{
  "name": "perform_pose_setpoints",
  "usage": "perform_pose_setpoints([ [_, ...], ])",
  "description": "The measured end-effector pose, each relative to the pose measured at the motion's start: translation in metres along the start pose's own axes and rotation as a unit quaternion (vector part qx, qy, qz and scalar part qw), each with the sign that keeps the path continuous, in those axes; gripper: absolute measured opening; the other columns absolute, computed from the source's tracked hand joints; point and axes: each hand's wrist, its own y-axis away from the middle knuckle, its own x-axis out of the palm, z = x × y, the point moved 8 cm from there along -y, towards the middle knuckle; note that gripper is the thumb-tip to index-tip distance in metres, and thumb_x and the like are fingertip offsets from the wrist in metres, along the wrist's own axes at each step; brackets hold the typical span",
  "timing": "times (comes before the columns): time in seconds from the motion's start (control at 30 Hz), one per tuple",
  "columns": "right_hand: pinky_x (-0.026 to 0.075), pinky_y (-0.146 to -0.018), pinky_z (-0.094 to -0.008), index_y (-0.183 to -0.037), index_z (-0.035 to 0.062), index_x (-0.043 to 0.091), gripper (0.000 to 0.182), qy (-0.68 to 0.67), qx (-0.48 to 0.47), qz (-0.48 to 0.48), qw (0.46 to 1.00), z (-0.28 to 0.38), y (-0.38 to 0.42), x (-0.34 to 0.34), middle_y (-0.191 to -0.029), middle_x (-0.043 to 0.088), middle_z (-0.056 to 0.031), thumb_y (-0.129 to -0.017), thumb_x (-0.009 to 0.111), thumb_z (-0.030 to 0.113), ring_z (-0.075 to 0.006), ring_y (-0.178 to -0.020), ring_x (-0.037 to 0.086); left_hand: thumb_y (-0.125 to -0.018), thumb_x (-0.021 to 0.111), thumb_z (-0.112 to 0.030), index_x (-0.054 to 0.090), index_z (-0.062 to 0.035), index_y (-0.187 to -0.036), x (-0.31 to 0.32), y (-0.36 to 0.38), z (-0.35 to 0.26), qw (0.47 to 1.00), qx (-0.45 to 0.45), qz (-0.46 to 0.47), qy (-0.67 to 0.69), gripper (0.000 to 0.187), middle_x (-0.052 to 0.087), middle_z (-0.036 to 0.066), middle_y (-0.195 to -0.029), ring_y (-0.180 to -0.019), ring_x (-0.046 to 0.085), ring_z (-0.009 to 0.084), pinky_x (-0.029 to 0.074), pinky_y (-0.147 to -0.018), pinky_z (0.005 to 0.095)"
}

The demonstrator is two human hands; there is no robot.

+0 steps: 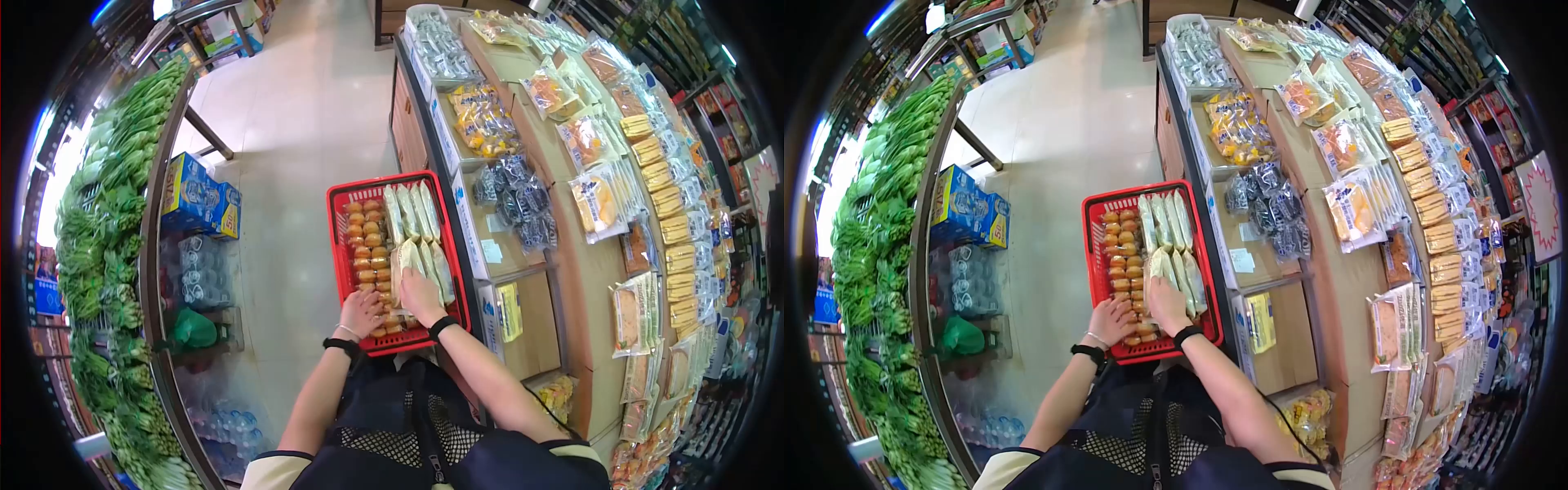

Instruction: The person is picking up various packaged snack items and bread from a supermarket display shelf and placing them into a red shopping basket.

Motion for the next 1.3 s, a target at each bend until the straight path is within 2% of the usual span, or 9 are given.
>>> perform_pose_setpoints([
  [0.13,0.053,-0.067,-0.0486,-0.107,0.0058,0.050,0.024,-0.057,0.033,0.009,0.998,-0.020,-0.009,0.014,-0.101,0.059,-0.0154,-0.088,0.057,0.018,-0.0396,-0.081,0.064,-0.096,0.031,-0.060,0.026,-0.0205,-0.151,0.037,-0.077,0.009,0.993,-0.042,0.020,-0.105,0.069,0.030,0.005,-0.155,-0.133,0.037,0.0319,0.028,-0.103,0.0651],
  [0.3,0.052,-0.075,-0.0467,-0.128,0.0037,0.046,0.047,-0.114,-0.027,0.041,0.992,-0.017,0.034,-0.052,-0.108,0.058,-0.0177,-0.085,0.061,0.016,-0.0376,-0.088,0.062,-0.093,0.030,-0.066,0.032,-0.0243,-0.146,0.072,-0.110,0.011,0.985,-0.103,0.007,-0.137,0.068,0.032,0.005,-0.151,-0.136,0.033,0.0381,0.022,-0.102,0.0711],
  [0.5,0.049,-0.084,-0.0421,-0.129,0.0045,0.048,0.049,-0.101,0.151,0.006,0.983,-0.077,0.156,-0.116,-0.115,0.058,-0.0149,-0.084,0.065,0.015,-0.0339,-0.101,0.060,-0.094,0.032,-0.063,0.037,-0.0219,-0.139,0.085,-0.122,0.006,0.986,-0.138,0.032,-0.083,0.062,0.037,0.007,-0.147,-0.134,0.034,0.0415,0.018,-0.103,0.0727],
  [0.67,0.050,-0.083,-0.0404,-0.128,0.0053,0.049,0.048,-0.091,0.305,-0.038,0.947,-0.094,0.258,-0.146,-0.113,0.059,-0.0144,-0.084,0.065,0.015,-0.0330,-0.099,0.060,-0.095,0.024,-0.057,0.026,-0.0197,-0.149,0.102,-0.126,-0.008,0.974,-0.122,-0.053,-0.181,0.066,0.021,0.008,-0.158,-0.141,0.024,0.0397,0.018,-0.099,0.0778],
  [0.8,0.051,-0.080,-0.0383,-0.128,0.0059,0.049,0.047,-0.152,0.385,-0.076,0.907,-0.090,0.310,-0.161,-0.111,0.059,-0.0140,-0.084,0.065,0.014,-0.0291,-0.090,0.063,-0.089,0.023,-0.063,0.017,-0.0272,-0.154,0.105,-0.149,-0.003,0.991,-0.074,0.002,-0.108,0.074,0.014,0.002,-0.161,-0.146,0.010,0.0398,0.006,-0.103,0.0771],
  [0.83,0.051,-0.079,-0.0380,-0.128,0.0060,0.050,0.047,-0.163,0.392,-0.093,0.901,-0.090,0.324,-0.165,-0.110,0.059,-0.0140,-0.084,0.065,0.013,-0.0284,-0.088,0.063,-0.089,0.023,-0.064,0.015,-0.0273,-0.154,0.086,-0.180,0.003,0.985,-0.083,0.101,-0.114,0.075,0.014,0.002,-0.161,-0.146,0.010,0.0406,0.005,-0.103,0.0781],
  [0.9,0.051,-0.079,-0.0365,-0.125,0.0034,0.052,0.043,-0.153,0.410,-0.107,0.893,-0.091,0.346,-0.183,-0.110,0.059,-0.0141,-0.085,0.065,0.009,-0.0263,-0.089,0.063,-0.088,0.024,-0.066,0.015,-0.0273,-0.154,0.101,-0.176,0.005,0.989,-0.066,0.060,-0.114,0.077,0.014,0.002,-0.161,-0.145,0.013,0.0411,0.006,-0.103,0.0781],
  [1.1,0.049,-0.082,-0.0394,-0.113,0.0062,0.060,0.029,-0.074,0.366,-0.147,0.916,-0.098,0.371,-0.238,-0.096,0.062,-0.0137,-0.086,0.064,0.014,-0.0327,-0.096,0.060,-0.088,0.024,-0.067,0.017,-0.0189,-0.154,0.101,-0.172,-0.004,0.991,-0.097,0.000,-0.092,0.082,0.016,0.008,-0.160,-0.147,0.011,0.0347,0.007,-0.105,0.0755],
  [1.3,0.051,-0.073,-0.0415,-0.104,0.0071,0.059,0.028,0.018,0.185,-0.162,0.969,-0.110,0.242,-0.230,-0.093,0.061,-0.0125,-0.085,0.064,0.027,-0.0305,-0.089,0.060,-0.093,0.029,-0.050,0.038,-0.0147,-0.145,0.083,-0.140,-0.011,0.996,0.028,-0.076,-0.035,0.064,0.033,0.007,-0.154,-0.142,0.028,0.0268,0.022,-0.108,0.0597],
])
